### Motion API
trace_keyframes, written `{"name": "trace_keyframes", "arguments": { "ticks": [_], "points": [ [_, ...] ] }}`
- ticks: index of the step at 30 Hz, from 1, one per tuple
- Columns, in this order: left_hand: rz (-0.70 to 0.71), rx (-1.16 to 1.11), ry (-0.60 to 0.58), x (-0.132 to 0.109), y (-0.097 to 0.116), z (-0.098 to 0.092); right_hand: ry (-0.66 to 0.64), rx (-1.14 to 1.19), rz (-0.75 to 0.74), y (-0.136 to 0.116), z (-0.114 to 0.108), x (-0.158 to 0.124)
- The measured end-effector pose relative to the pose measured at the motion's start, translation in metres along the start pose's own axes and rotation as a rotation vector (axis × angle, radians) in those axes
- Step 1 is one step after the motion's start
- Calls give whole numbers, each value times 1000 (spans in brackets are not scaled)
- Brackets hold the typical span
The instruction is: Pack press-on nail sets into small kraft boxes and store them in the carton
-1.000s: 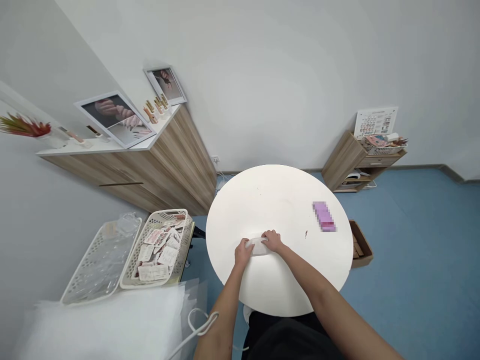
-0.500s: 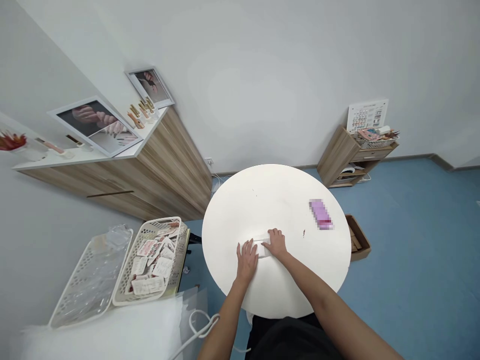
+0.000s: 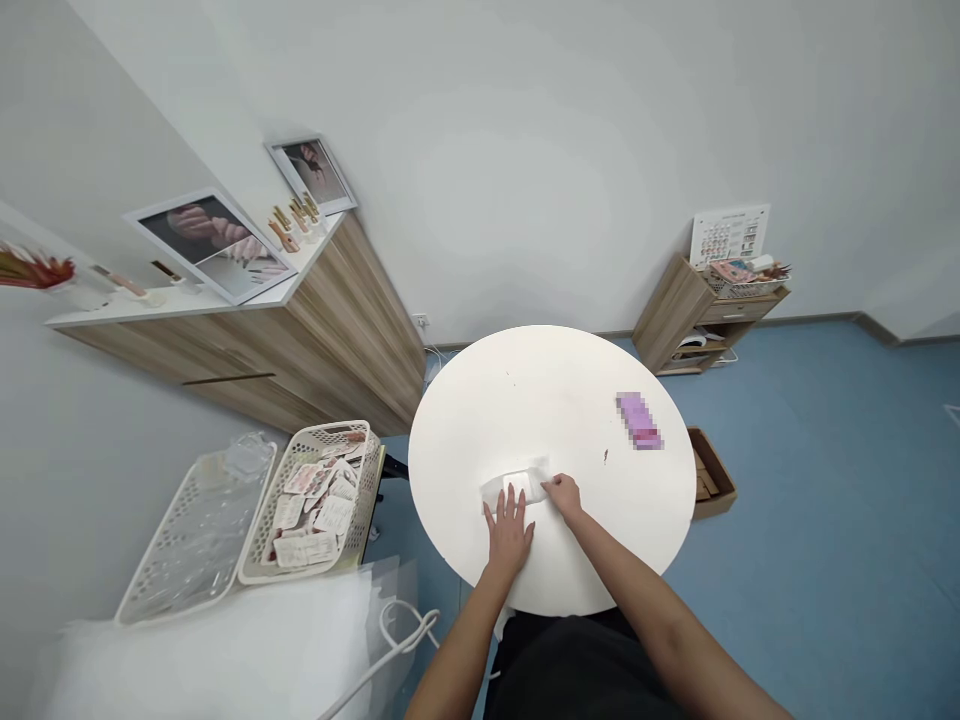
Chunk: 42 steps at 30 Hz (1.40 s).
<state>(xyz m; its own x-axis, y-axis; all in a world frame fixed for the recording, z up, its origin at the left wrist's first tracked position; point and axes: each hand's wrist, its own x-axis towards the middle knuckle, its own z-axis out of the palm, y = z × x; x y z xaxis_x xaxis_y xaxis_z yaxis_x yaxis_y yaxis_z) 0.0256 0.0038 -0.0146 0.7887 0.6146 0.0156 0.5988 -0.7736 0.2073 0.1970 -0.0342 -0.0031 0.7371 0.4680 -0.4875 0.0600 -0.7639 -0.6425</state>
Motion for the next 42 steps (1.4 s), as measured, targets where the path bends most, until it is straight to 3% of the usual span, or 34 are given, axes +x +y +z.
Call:
{"name": "trace_keyframes", "arguments": {
  "ticks": [5,9,13,18,20,23,25,28,35,38,42],
  "points": [
    [-35,-40,-50,-4,4,-3,132,57,-325,-15,13,-8],
    [-72,-147,-140,0,-4,-8,15,119,-492,-20,26,-28],
    [-76,-384,-183,2,-24,-10,-90,87,-521,-17,30,-53],
    [-93,-568,-60,-5,-41,-2,-147,3,-479,-9,33,-65],
    [-213,-577,53,-8,-45,1,-152,-35,-480,-7,36,-62],
    [-556,-621,202,-10,-54,3,-182,-127,-533,-6,36,-55],
    [-760,-697,206,-8,-61,4,-195,-208,-564,-7,32,-52],
    [-881,-779,164,-3,-67,7,-215,-330,-573,-12,25,-52],
    [-850,-911,199,13,-54,11,-229,-602,-714,-30,13,-52],
    [-783,-951,249,20,-39,6,-230,-638,-814,-38,9,-45],
    [-595,-953,287,24,-18,2,-312,-625,-783,-42,3,-32]
  ]
}}
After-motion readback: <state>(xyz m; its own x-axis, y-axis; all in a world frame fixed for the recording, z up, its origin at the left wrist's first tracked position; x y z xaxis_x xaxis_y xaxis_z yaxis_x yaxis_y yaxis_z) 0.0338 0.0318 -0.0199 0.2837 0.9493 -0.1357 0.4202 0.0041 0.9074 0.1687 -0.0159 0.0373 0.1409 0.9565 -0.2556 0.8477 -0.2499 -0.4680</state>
